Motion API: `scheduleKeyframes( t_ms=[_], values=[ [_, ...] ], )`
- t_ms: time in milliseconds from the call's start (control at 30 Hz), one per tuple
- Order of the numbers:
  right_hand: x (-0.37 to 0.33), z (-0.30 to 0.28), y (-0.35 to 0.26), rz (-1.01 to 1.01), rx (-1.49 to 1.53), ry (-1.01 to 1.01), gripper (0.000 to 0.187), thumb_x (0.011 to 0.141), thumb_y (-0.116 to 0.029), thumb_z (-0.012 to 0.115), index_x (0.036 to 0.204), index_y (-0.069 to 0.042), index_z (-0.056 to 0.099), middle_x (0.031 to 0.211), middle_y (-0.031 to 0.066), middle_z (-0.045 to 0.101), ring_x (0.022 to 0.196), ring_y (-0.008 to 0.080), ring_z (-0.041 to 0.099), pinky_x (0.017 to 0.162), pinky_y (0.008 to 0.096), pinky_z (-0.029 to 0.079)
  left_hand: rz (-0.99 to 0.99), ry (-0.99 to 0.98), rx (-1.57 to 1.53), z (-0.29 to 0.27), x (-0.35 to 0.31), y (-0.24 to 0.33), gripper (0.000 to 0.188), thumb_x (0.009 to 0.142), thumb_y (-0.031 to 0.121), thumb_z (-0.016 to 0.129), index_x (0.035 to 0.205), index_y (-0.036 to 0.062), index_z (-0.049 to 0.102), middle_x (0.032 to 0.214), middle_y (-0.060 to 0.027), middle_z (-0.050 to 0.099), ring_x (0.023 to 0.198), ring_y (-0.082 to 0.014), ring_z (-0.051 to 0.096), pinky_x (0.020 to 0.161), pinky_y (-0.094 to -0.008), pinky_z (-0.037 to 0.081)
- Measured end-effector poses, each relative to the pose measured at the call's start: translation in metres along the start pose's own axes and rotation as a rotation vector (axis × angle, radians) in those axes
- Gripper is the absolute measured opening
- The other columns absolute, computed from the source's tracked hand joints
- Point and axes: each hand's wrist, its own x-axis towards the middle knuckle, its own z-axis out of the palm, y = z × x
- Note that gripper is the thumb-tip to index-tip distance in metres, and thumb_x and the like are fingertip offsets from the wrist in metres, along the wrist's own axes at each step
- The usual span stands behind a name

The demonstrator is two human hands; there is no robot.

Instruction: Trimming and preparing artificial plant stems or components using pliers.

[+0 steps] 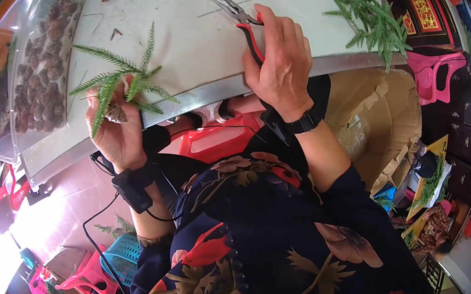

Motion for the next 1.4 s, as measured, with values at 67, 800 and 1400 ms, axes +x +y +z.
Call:
scheduleKeyframes(
  t_ms=[67, 800, 1400],
  values=[
    [-0.001, 0.003, 0.004, 0.015, -0.014, -0.010, 0.061, 0.066, -0.009, 0.066, 0.125, -0.007, 0.049, 0.096, 0.0104, 0.054, 0.088, 0.0302, 0.053, 0.074, 0.0385, 0.043, 0.020, 0.080, 0.116, 0.004, 0.000, -0.003, 0.015, 0.086, 0.014, 0.060, 0.095, 0.0034, 0.058, 0.100, -0.0101, 0.063, 0.109, -0.0311, 0.054, 0.106, -0.0531, 0.028],
    [0.010, 0.007, 0.008, -0.226, 0.041, 0.211, 0.068, 0.066, -0.004, 0.064, 0.130, -0.001, 0.041, 0.096, 0.0168, 0.050, 0.086, 0.0346, 0.049, 0.073, 0.0413, 0.040, -0.002, -0.006, 0.073, -0.016, 0.008, 0.009, 0.032, 0.080, 0.019, 0.064, 0.109, 0.0050, 0.063, 0.114, -0.0113, 0.062, 0.119, -0.0306, 0.047, 0.107, -0.0521, 0.020],
    [0.016, 0.019, 0.019, -0.380, 0.062, 0.380, 0.073, 0.065, -0.003, 0.066, 0.133, -0.001, 0.039, 0.103, 0.0177, 0.051, 0.092, 0.0353, 0.050, 0.075, 0.0428, 0.041, 0.088, 0.110, 0.126, -0.006, 0.007, -0.003, 0.030, 0.078, 0.021, 0.074, 0.102, 0.0083, 0.063, 0.106, -0.0083, 0.065, 0.114, -0.0264, 0.051, 0.110, -0.0537, 0.021]
  ],
)
